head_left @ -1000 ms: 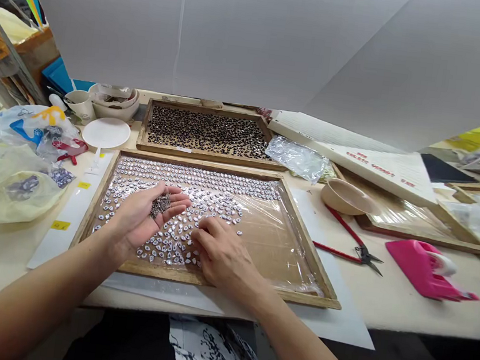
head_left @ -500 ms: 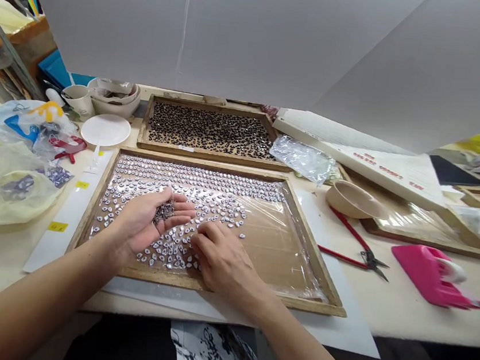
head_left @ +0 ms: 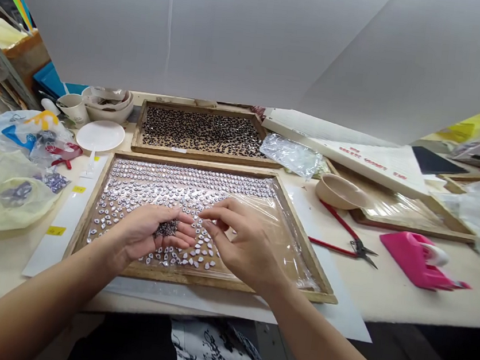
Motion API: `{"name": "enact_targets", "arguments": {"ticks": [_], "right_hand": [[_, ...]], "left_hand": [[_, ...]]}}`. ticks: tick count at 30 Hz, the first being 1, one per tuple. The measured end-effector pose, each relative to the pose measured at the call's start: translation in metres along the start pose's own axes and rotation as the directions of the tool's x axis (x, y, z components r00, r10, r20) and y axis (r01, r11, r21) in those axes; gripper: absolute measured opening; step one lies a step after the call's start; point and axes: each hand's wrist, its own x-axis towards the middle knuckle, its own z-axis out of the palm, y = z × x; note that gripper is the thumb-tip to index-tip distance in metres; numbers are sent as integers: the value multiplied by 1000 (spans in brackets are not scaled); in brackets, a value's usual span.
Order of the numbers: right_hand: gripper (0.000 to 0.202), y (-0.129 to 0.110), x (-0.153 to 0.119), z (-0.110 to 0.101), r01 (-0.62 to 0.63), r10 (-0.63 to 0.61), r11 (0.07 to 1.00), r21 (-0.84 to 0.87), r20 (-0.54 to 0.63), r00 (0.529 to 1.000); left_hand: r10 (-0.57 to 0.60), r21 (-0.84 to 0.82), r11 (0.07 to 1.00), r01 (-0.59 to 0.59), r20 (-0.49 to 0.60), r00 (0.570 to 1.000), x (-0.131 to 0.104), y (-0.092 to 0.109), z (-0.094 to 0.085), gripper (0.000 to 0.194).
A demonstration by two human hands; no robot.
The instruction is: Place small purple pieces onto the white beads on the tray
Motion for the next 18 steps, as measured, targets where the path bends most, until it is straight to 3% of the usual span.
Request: {"name": "enact_targets", "arguments": {"ticks": [4,11,18], "right_hand": [[8,-1,13,14,-91,85,991,100,62,994],[8,3,16,24,-200,190,969,147,83,978],[10,2,21,28,-186,182,969,165,41,982]], "left_hand": [[3,7,1000,-4,74,997,0,-5,0,23],[-3,42,999,0,86,996,1,-7,1,27],[5,8,1000,-6,89,996,1,-5,3,23]]}}
